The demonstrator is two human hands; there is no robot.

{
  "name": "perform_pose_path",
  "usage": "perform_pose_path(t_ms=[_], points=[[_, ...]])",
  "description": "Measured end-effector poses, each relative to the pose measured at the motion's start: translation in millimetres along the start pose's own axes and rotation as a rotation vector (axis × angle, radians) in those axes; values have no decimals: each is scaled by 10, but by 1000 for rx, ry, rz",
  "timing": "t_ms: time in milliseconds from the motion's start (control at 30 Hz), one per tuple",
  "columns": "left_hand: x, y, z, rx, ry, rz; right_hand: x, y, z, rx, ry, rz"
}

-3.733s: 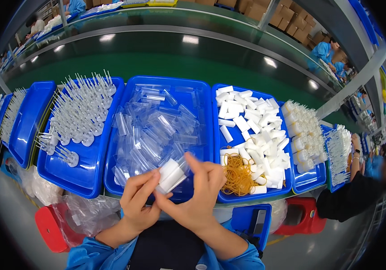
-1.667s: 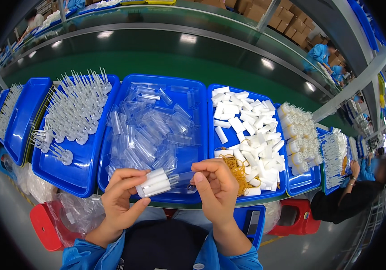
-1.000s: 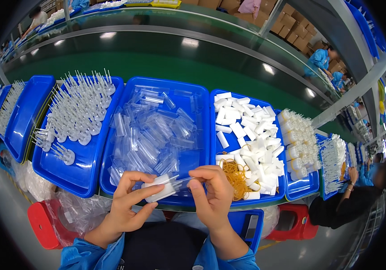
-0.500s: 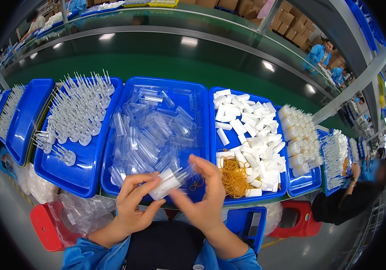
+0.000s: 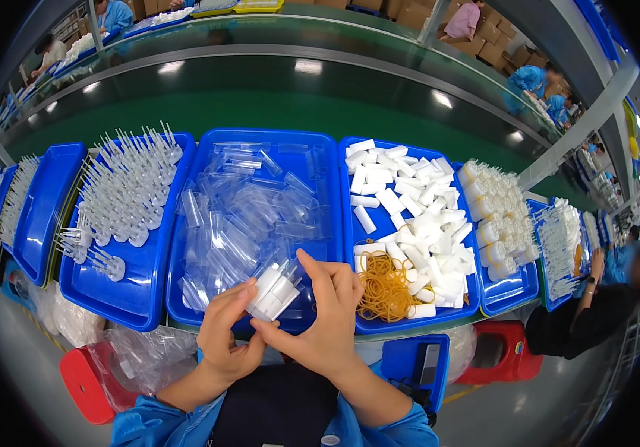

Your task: The person assembles small white plastic components by inserting clear cylindrical pieces into white bases and securing them with rubber bands. The person handles the components one at a time, placing finished units into a blue tray.

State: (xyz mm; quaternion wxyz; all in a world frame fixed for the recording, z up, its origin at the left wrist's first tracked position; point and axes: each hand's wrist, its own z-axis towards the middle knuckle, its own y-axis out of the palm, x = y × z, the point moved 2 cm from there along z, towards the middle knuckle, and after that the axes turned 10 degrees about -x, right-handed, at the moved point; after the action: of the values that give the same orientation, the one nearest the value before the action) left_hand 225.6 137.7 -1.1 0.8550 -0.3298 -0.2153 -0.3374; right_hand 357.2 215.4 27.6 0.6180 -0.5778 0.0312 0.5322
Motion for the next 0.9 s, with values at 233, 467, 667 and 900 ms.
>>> perform_pose_path(t_ms=[233, 467, 667, 900], points=[[6, 33, 23, -20, 33, 26, -122, -50, -27, 83, -123, -134], [-142, -149, 25, 29, -99, -117, 289, -571, 192, -233, -283, -168], [-190, -112, 22, 38, -132, -226, 368, -343, 193, -385, -250, -364], [-133, -241, 17, -43, -370, -852, 325, -441, 202, -227, -146, -18]])
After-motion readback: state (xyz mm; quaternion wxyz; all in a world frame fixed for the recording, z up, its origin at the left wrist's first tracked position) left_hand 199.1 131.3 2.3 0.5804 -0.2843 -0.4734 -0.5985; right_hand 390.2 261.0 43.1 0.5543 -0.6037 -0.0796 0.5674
